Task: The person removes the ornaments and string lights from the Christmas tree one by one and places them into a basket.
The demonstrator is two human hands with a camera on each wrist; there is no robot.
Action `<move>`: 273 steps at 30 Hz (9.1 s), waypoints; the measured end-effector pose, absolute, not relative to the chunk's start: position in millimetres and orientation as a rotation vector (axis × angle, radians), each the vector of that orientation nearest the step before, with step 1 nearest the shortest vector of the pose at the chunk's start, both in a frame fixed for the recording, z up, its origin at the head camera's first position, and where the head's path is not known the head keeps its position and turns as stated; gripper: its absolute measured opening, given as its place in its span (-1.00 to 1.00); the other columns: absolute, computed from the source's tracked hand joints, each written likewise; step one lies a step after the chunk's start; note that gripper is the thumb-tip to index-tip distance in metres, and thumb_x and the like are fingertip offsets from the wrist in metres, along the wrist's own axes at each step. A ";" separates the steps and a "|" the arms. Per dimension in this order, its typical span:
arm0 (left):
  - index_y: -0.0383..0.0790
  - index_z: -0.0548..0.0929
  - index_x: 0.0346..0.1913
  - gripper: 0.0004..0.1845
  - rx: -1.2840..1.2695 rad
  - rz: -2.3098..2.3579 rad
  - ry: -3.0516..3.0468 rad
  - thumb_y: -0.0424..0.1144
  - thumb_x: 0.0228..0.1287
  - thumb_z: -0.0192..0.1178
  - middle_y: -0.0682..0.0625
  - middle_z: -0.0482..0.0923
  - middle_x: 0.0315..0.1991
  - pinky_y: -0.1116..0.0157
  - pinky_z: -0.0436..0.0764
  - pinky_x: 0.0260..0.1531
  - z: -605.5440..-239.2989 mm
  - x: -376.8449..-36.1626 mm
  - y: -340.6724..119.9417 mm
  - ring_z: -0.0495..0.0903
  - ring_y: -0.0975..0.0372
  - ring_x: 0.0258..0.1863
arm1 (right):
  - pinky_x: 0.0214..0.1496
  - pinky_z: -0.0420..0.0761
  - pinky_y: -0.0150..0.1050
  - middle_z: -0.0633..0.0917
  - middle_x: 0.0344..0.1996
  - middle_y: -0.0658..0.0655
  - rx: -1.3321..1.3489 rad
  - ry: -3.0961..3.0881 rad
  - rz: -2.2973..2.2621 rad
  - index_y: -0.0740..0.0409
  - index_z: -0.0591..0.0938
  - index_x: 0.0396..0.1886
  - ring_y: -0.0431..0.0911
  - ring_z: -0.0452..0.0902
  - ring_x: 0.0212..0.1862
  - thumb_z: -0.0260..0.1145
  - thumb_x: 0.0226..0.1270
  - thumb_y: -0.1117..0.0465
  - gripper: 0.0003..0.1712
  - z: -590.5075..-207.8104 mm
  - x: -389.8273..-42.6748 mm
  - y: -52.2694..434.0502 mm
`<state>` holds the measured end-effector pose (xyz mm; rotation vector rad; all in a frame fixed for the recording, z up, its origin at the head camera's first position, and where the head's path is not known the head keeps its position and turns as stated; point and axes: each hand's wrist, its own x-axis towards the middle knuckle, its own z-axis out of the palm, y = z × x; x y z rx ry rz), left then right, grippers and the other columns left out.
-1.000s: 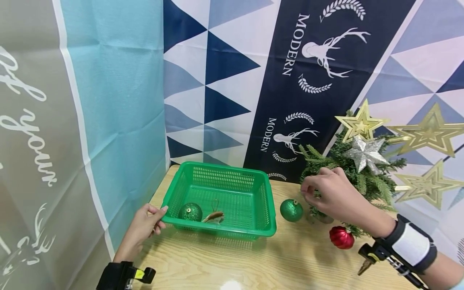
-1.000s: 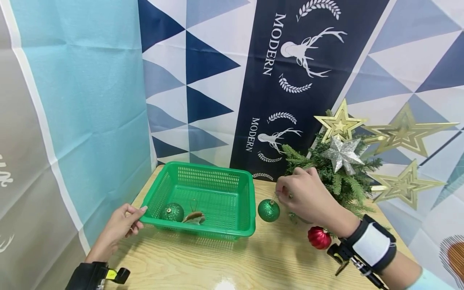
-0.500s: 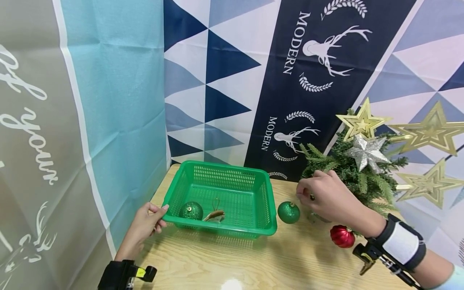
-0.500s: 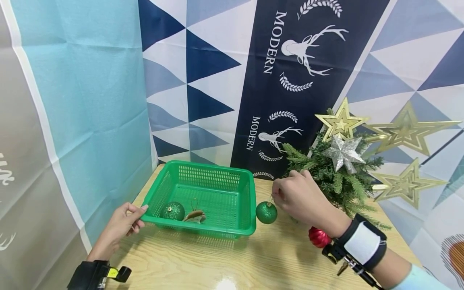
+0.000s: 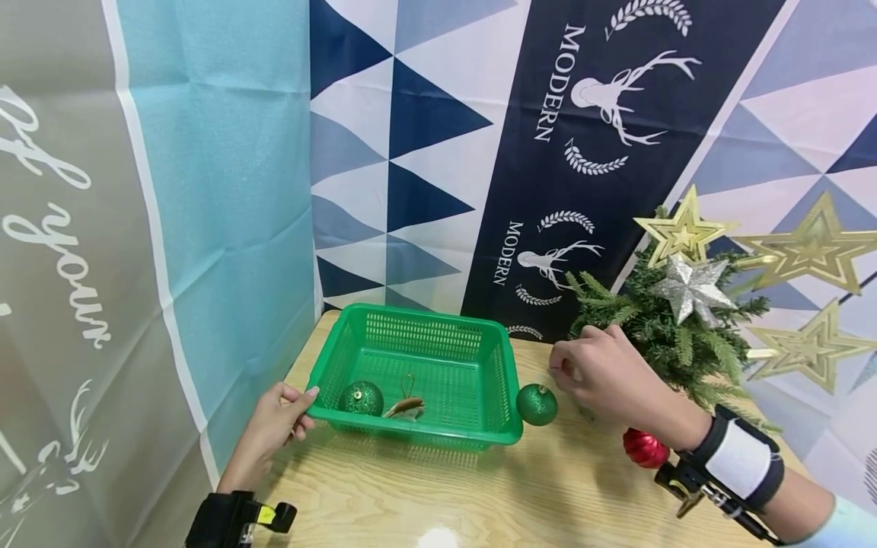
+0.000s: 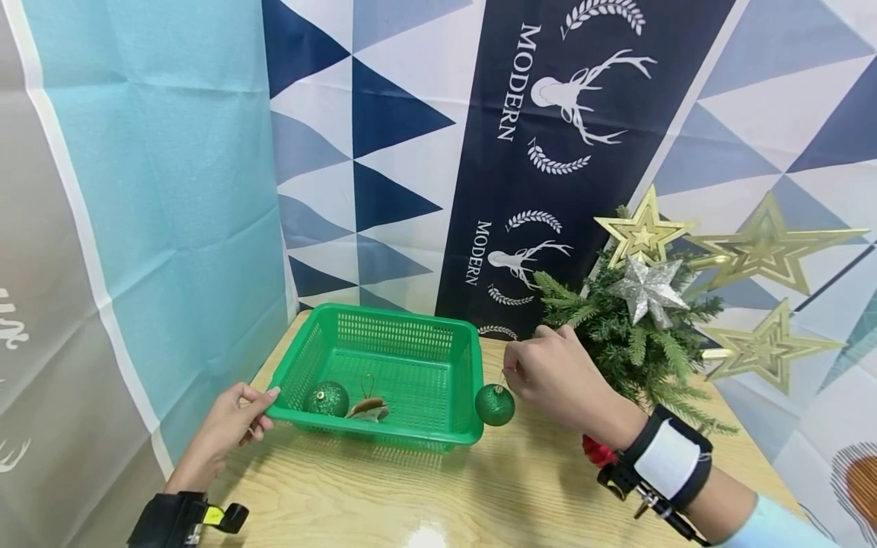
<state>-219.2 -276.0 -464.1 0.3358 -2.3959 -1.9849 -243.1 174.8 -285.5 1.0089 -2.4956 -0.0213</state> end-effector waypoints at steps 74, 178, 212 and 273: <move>-0.29 0.33 -0.10 -0.58 0.317 -1.975 -2.400 0.03 0.57 0.17 -0.05 0.62 -0.54 0.31 0.33 -0.60 -466.6 -219.7 -276.8 0.56 0.19 -0.62 | -0.29 0.19 -0.21 0.46 -0.67 -0.33 1.162 -2.476 0.032 -0.16 0.58 -0.56 -0.23 0.24 -0.46 0.45 0.14 0.33 -0.70 -338.3 -263.2 128.4; -0.28 0.31 -0.08 -0.57 0.326 -2.015 -2.421 0.05 0.57 0.15 -0.04 0.64 -0.52 0.33 0.30 -0.63 -464.0 -218.3 -277.9 0.52 0.21 -0.61 | -0.50 0.43 -0.22 0.56 -0.59 0.01 0.051 -3.028 0.990 0.50 0.55 0.26 -0.14 0.42 -0.61 0.26 0.59 0.10 -0.46 -331.9 -202.3 332.7; -0.28 0.30 -0.11 -0.60 0.256 -1.997 -2.388 0.00 0.58 0.15 -0.05 0.60 -0.55 0.33 0.28 -0.63 -467.7 -217.6 -277.2 0.52 0.19 -0.63 | -0.60 0.12 -0.30 0.42 -0.74 -0.16 0.294 -2.499 0.275 0.22 0.77 -0.10 -0.33 0.16 -0.69 0.36 0.49 0.15 -0.78 -312.6 -182.9 307.4; -0.28 0.32 -0.12 -0.60 0.358 -2.006 -2.421 0.00 0.57 0.17 -0.06 0.58 -0.56 0.32 0.27 -0.63 -462.4 -224.1 -281.3 0.51 0.20 -0.64 | -0.58 0.10 -0.39 0.49 -0.62 -0.28 0.476 -2.445 0.327 -0.05 0.72 -0.21 -0.36 0.15 -0.67 0.50 0.24 0.39 -0.75 -306.3 -184.1 260.6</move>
